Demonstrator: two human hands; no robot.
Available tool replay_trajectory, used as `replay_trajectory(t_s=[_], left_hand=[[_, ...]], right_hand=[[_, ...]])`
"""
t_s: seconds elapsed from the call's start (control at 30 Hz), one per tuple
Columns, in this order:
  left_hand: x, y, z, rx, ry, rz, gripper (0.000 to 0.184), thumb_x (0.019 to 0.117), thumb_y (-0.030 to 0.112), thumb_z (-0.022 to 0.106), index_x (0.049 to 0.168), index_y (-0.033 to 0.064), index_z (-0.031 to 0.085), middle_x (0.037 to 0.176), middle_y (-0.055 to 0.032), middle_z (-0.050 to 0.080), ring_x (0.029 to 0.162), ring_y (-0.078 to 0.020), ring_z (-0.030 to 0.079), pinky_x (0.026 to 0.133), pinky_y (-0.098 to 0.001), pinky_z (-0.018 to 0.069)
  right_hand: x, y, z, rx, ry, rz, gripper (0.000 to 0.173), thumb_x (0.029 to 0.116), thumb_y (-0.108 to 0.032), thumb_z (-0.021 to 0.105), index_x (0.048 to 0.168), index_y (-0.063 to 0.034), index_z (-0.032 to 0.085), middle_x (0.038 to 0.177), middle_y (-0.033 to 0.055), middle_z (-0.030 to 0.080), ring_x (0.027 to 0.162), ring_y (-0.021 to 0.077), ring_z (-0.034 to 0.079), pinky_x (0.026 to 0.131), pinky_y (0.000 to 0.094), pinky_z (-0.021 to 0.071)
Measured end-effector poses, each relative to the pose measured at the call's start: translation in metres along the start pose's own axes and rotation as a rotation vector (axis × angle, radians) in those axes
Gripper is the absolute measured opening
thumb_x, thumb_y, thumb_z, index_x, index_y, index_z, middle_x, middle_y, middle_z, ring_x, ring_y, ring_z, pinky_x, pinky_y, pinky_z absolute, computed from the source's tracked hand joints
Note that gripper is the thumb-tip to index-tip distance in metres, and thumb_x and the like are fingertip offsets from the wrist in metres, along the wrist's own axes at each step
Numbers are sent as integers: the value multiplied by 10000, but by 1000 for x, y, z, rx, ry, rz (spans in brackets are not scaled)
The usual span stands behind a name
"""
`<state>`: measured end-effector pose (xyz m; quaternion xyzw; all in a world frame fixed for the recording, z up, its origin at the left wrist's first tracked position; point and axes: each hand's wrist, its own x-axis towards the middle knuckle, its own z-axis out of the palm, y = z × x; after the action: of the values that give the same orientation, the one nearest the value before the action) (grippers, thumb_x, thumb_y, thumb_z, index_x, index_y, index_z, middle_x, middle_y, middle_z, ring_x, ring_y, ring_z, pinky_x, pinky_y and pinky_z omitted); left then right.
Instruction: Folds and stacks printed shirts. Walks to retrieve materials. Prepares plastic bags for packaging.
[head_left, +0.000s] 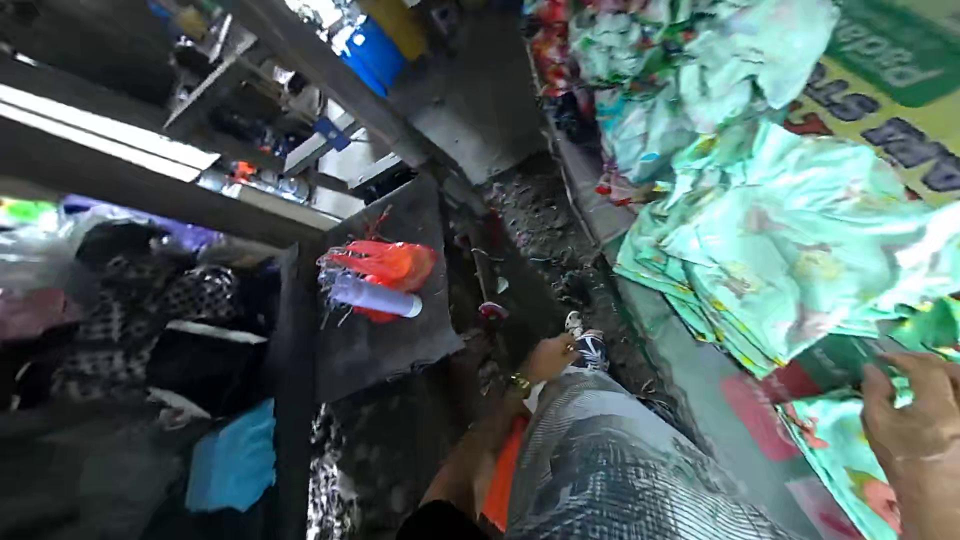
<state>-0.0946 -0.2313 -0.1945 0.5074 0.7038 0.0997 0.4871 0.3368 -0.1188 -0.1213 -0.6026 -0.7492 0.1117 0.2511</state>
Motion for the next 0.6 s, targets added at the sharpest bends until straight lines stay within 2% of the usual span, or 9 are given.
replay_trajectory(t_s=[0.07, 0.17, 0.27, 0.33, 0.4, 0.43, 0.5, 0.57, 0.6], left_hand=[[-15, -50, -25, -325, 304, -155, 380, 1078, 211, 485, 1345, -48, 561, 1179, -225, 672, 987, -287, 698, 864, -451, 585], [-37, -111, -66, -717, 902, -349, 434, 1109, 257, 411, 1424, -36, 470, 1202, -237, 642, 937, -289, 672, 755, -440, 572], [-57, -162, -113, -763, 1451, -475, 406, 1106, 186, 397, 1406, -77, 470, 1169, -264, 622, 910, -288, 659, 775, -421, 569], [-70, -171, -143, -568, 1555, -368, 360, 1088, 143, 420, 1310, -125, 512, 1013, -222, 624, 813, -213, 637, 766, -359, 564], [-76, -174, -165, -524, 1511, -274, 325, 1090, 163, 423, 1232, -94, 562, 880, -120, 629, 715, -125, 624, 686, -303, 558], [-75, -178, -174, -562, 1513, -274, 323, 1096, 177, 417, 1223, -78, 570, 867, -102, 631, 700, -117, 626, 667, -302, 558], [-71, -201, -189, -659, 1637, -377, 341, 1099, 195, 422, 1267, -71, 553, 950, -160, 650, 757, -183, 648, 689, -356, 564], [-64, -240, -198, -778, 1814, -504, 392, 1098, 189, 431, 1384, -76, 474, 1137, -226, 629, 944, -238, 646, 835, -381, 559], [-62, -261, -200, -806, 1889, -506, 388, 1088, 132, 440, 1402, -96, 440, 1211, -242, 589, 1028, -234, 607, 918, -352, 523]], right_hand=[[17, -22, 19, 13, -5, -132, 313, 1027, -167, 547, 1184, 76, 667, 1262, 367, 592, 1186, 569, 569, 978, 653, 472], [38, -60, 41, 31, -12, -265, 276, 1012, -153, 563, 1130, 54, 703, 1220, 342, 628, 1107, 544, 619, 907, 639, 505], [51, -94, 58, 54, -35, -368, 251, 1004, -123, 557, 1103, 45, 715, 1174, 322, 655, 1059, 517, 648, 864, 606, 534], [60, -119, 73, 88, -53, -419, 247, 998, -107, 550, 1083, 53, 717, 1129, 314, 671, 1003, 496, 668, 819, 582, 549], [67, -143, 90, 100, -122, -447, 254, 1001, -110, 539, 1083, 55, 713, 1101, 297, 684, 972, 478, 685, 792, 581, 563], [71, -155, 100, 101, -165, -465, 254, 1001, -108, 537, 1082, 56, 715, 1080, 288, 694, 956, 473, 694, 778, 589, 567], [78, -178, 122, 95, -240, -516, 254, 995, -115, 535, 1061, 38, 726, 1020, 248, 719, 907, 437, 716, 740, 575, 582], [82, -196, 143, 97, -307, -574, 261, 987, -133, 529, 1054, 11, 736, 985, 210, 728, 852, 401, 725, 689, 556, 589], [84, -203, 153, 95, -341, -596, 269, 982, -143, 523, 1054, 3, 737, 973, 201, 729, 833, 393, 726, 677, 554, 590]])
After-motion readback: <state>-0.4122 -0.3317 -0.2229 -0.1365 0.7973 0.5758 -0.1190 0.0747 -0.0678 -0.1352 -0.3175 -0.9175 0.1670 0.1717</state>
